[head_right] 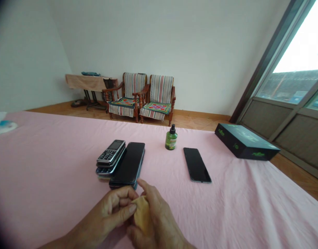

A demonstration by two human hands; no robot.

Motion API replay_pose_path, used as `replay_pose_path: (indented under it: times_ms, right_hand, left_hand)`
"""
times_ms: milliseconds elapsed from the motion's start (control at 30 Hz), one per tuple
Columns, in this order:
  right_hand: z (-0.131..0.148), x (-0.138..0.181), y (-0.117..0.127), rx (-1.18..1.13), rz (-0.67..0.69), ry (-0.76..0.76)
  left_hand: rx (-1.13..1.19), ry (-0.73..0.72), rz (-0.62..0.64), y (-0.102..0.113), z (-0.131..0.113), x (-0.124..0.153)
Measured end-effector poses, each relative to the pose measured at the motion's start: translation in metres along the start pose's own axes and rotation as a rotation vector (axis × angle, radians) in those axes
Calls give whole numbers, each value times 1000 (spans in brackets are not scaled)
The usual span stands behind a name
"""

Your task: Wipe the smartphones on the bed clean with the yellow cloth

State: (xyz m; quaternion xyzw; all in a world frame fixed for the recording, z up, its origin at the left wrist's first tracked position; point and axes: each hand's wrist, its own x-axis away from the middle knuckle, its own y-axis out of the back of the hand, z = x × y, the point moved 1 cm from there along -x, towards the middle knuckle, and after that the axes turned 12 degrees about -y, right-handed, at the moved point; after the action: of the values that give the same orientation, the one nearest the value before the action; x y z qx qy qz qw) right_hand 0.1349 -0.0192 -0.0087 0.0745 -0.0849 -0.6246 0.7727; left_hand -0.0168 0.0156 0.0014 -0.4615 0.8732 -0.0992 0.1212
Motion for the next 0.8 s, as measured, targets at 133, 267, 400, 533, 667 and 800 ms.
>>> replay_pose_path:
  times_ms: [133,267,400,533,667,800]
  right_hand:
    - [7,-1,1,153,-100,16]
    - [5,-1,0,188,-118,17]
    - [-11,2,-5,195,-152,3]
    - [-21,5,-7,415,-199,15]
    - [-20,6,-2,568,-173,54]
    - [-16,3,2,465,-128,160]
  left_hand:
    - [-47,16,-6,1,2,-1]
    - [-74,19,-38,3,6,0]
    - [-94,4,-57,3,7,1]
    - [-111,17,-89,3,8,2]
    - [-95,45,-68,3,8,1]
    - [-134,60,-46,4,11,1]
